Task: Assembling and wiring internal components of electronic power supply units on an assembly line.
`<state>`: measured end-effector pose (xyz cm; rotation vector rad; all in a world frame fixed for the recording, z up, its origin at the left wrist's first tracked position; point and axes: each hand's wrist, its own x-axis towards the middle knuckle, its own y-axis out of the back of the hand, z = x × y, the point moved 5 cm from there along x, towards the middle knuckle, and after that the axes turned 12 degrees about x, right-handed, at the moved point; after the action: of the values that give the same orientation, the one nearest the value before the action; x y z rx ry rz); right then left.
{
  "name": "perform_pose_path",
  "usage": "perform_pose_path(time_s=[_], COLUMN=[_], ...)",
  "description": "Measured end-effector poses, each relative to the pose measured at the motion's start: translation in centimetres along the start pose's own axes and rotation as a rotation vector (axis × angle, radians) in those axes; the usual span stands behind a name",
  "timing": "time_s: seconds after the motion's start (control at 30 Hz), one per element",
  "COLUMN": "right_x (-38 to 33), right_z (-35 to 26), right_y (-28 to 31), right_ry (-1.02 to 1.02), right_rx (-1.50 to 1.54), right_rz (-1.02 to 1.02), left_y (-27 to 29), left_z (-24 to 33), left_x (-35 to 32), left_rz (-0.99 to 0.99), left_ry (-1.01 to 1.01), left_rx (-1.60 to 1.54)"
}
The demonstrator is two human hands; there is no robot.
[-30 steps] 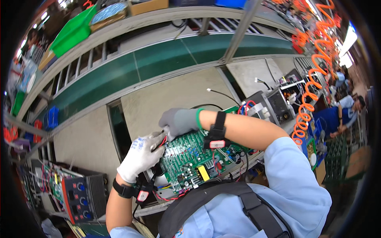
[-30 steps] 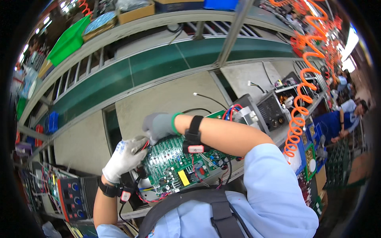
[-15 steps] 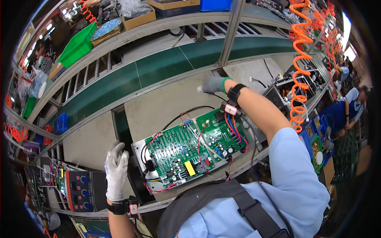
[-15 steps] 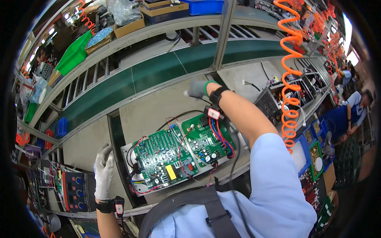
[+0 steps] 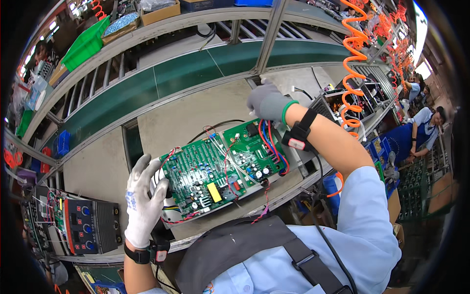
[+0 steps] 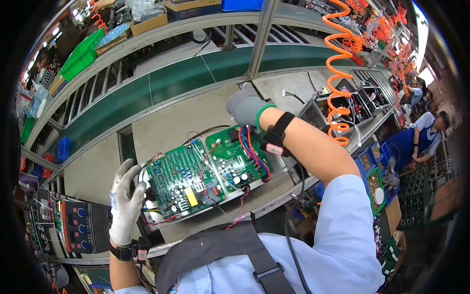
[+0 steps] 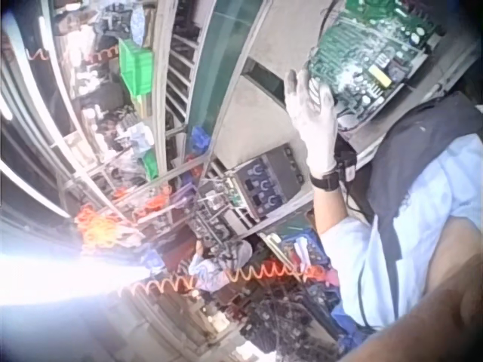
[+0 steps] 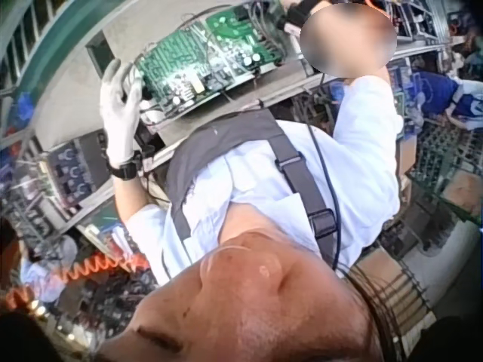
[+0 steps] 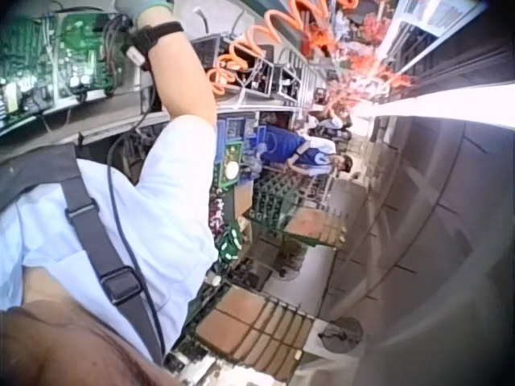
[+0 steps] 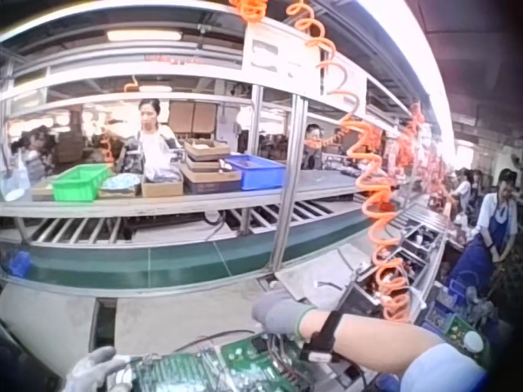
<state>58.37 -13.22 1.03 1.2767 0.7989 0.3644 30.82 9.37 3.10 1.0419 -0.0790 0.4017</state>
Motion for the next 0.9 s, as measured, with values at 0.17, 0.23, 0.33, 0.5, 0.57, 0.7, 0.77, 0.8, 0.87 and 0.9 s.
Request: perform_pose_path(time_s=[0.17,0.23,0.33,0.5,0.57,0.7,0.77,0.8,0.87,0.9], right_x=[-0.2,0.1,0.9,0.7,0.2,-0.2,-0.2,-0.1,0.0,0.1], right_z=[0.0,-0.8,-0.9,-1.6,-1.6,-2.3,-2.5,-2.5,-2.3,-2.1], right_y=[-0.5,-0.7,-1.8,-1.8,-1.4,-0.8,-0.5,-0.6,-0.8,-1.0], right_ry=[0.154,0.257,0.34,0.349,0.355,0.279,0.189,0.19,0.197,0.229], right_rx=[-0.097,-0.14,-0.23,-0.32,-0.307,-0.351,-0.348,-0.333,-0.302,-0.269], right_rz=[-0.081,-0.091,-0.117,-0.172,-0.181,-0.204,-0.262,-0.278,-0.31,-0.279], left_y=[-1.2,-1.2,-1.1,-0.2,-0.4,-1.0,-1.2,-1.2,-1.3,-1.4], left_z=[0.1,-0.7,-2.1,-3.5,-4.2,-5.0,-5.1,-5.0,-4.9,-4.9], left_x=[-1.0,-1.9,-3.0,-4.4,-4.7,-4.6,-4.2,-4.0,-3.8,-3.7], left_rz=[0.01,0.01,0.008,0.001,-0.003,-0.013,-0.013,-0.015,-0.02,-0.019], left_ry=[-0.036,0.026,0.111,0.198,0.21,0.209,0.199,0.188,0.172,0.17], left_rx=[0.055,0.022,-0.052,-0.08,-0.118,-0.138,-0.134,-0.123,-0.1,-0.108])
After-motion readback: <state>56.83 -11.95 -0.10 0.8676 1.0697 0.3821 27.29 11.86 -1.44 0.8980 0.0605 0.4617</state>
